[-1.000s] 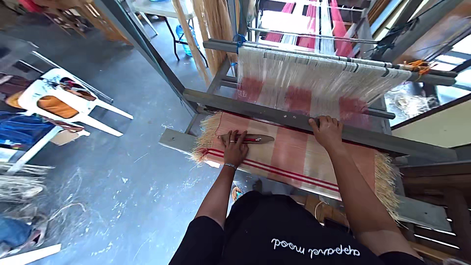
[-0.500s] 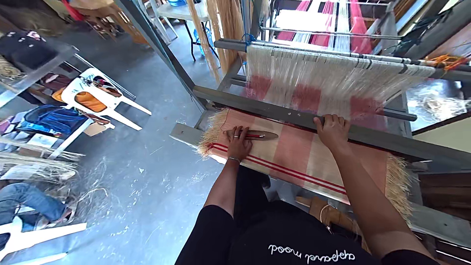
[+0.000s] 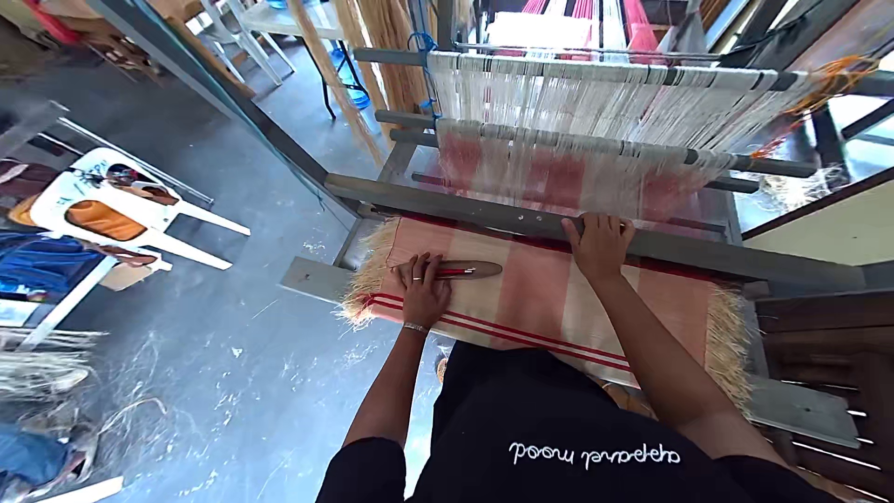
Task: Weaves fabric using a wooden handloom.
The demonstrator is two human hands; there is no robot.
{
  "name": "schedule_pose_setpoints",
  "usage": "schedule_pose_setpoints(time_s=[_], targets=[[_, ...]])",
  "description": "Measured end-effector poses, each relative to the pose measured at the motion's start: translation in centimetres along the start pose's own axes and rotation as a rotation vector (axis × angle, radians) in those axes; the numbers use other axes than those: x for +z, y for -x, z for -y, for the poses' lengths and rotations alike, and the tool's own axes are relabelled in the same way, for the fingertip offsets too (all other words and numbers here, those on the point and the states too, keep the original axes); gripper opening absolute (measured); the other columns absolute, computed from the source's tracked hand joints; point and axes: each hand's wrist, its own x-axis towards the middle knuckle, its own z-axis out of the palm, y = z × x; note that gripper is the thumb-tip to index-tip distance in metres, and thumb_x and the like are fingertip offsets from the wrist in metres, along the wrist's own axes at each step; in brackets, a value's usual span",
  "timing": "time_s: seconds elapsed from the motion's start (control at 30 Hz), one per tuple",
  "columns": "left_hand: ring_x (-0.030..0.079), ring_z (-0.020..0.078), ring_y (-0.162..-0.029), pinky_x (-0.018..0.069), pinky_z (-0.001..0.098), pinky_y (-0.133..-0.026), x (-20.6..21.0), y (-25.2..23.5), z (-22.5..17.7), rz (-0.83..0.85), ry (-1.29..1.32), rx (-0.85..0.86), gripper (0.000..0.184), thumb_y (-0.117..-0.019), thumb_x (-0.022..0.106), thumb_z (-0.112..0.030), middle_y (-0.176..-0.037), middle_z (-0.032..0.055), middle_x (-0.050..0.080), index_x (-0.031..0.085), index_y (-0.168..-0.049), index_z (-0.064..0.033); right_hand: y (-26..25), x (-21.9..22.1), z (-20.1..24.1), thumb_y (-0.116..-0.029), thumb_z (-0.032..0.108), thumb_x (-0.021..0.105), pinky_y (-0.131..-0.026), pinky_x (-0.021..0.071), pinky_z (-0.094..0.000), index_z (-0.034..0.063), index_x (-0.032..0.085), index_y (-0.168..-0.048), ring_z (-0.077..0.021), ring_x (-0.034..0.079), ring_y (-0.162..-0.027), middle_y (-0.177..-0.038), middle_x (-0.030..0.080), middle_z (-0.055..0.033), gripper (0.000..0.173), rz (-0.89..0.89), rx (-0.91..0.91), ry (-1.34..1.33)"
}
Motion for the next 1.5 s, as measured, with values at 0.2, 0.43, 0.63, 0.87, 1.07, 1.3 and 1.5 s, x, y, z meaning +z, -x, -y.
schedule_pose_setpoints(time_s=[0.2, 0.43, 0.63, 0.87, 1.07, 1.3, 1.5], targets=[[0.036, 0.0327, -0.149, 0.009, 0.069, -0.121, -0.1, 0.1, -0.2, -0.003, -0.002, -0.005, 0.055, -0.0982, 0.046, -0.051, -0.153, 0.0069, 0.051, 0.055, -0.147, -0.0284, -4.5, 0.8, -1.2, -0.1016, 0.072, 0.029, -0.108, 0.0367, -0.0646, -0.0011, 0.064, -0.122, -0.0443, 0.058, -0.12, -0.121, 0.065, -0.0252, 0.083, 0.052, 0.013, -0.017], [0.033, 0.0333, -0.15, 0.0075, 0.0715, -0.12, -0.2, 0.0, 0.0, 0.009, 0.029, 0.02, 0.055, -0.0981, 0.045, -0.049, -0.154, 0.0072, 0.049, 0.053, -0.148, -0.0282, 1.4, -2.6, 0.0, -0.0959, 0.076, 0.042, -0.11, 0.0352, -0.0633, -0.0022, 0.061, -0.127, -0.0458, 0.056, -0.122, -0.124, 0.063, -0.0269, 0.086, 0.234, 0.0, -0.036], [0.022, 0.0357, -0.156, 0.0059, 0.0714, -0.121, 0.1, -1.2, -1.2, 0.114, 0.102, 0.158, 0.051, -0.0965, 0.047, -0.043, -0.161, 0.0074, 0.042, 0.057, -0.145, -0.0308, 3.5, -3.2, 5.4, -0.0998, 0.048, 0.06, -0.115, 0.0351, -0.061, -0.0003, 0.055, -0.14, -0.0442, 0.047, -0.136, -0.143, 0.053, -0.0258, 0.063, 0.193, -0.246, -0.301], [0.011, 0.0396, -0.158, 0.0055, 0.0737, -0.12, 0.1, -0.5, -3.5, -0.076, 0.176, 0.004, 0.065, -0.0923, 0.06, -0.045, -0.168, 0.0179, 0.023, 0.046, -0.153, -0.0248, 6.0, 5.0, 12.7, -0.0984, 0.038, 0.066, -0.107, 0.042, -0.0548, 0.0045, 0.055, -0.142, -0.0384, 0.05, -0.131, -0.141, 0.053, -0.0195, 0.056, 0.651, -0.43, -0.34], [0.055, 0.0279, -0.135, 0.0446, 0.0472, -0.113, -1.8, -2.2, -5.4, -0.142, 0.667, -0.244, 0.086, -0.0964, 0.058, -0.02, -0.149, 0.0242, 0.049, 0.006, -0.161, 0.0011, 3.9, -0.9, 13.0, -0.1036, 0.037, 0.059, -0.092, 0.056, -0.0505, 0.0026, 0.045, -0.148, -0.035, 0.068, -0.107, -0.13, 0.062, -0.0209, 0.058, 0.674, -0.339, -0.508], [0.053, 0.0129, -0.079, 0.0476, 0.0279, -0.073, -4.4, -3.8, -7.9, -0.129, 0.749, -0.069, 0.039, -0.1057, 0.053, -0.027, -0.082, 0.0054, 0.052, 0.063, -0.077, -0.0029, 0.0, -4.5, 7.9, -0.1016, 0.049, 0.06, -0.08, 0.0597, -0.0544, 0.0118, 0.052, -0.147, -0.0324, 0.071, -0.097, -0.127, 0.065, -0.0157, 0.059, 0.354, -0.329, -0.504], [0.06, 0.0239, -0.084, 0.0536, 0.0389, -0.077, -4.8, -1.8, -5.0, -0.141, 0.498, -0.195, 0.039, -0.1034, 0.055, -0.025, -0.087, 0.0154, 0.059, 0.066, -0.079, 0.0031, -2.6, -10.1, -0.1, -0.0996, 0.05, 0.062, -0.095, 0.0559, -0.0552, 0.0148, 0.053, -0.148, -0.0304, 0.069, -0.112, -0.132, 0.066, -0.0141, 0.061, 0.231, -0.128, -0.487]])
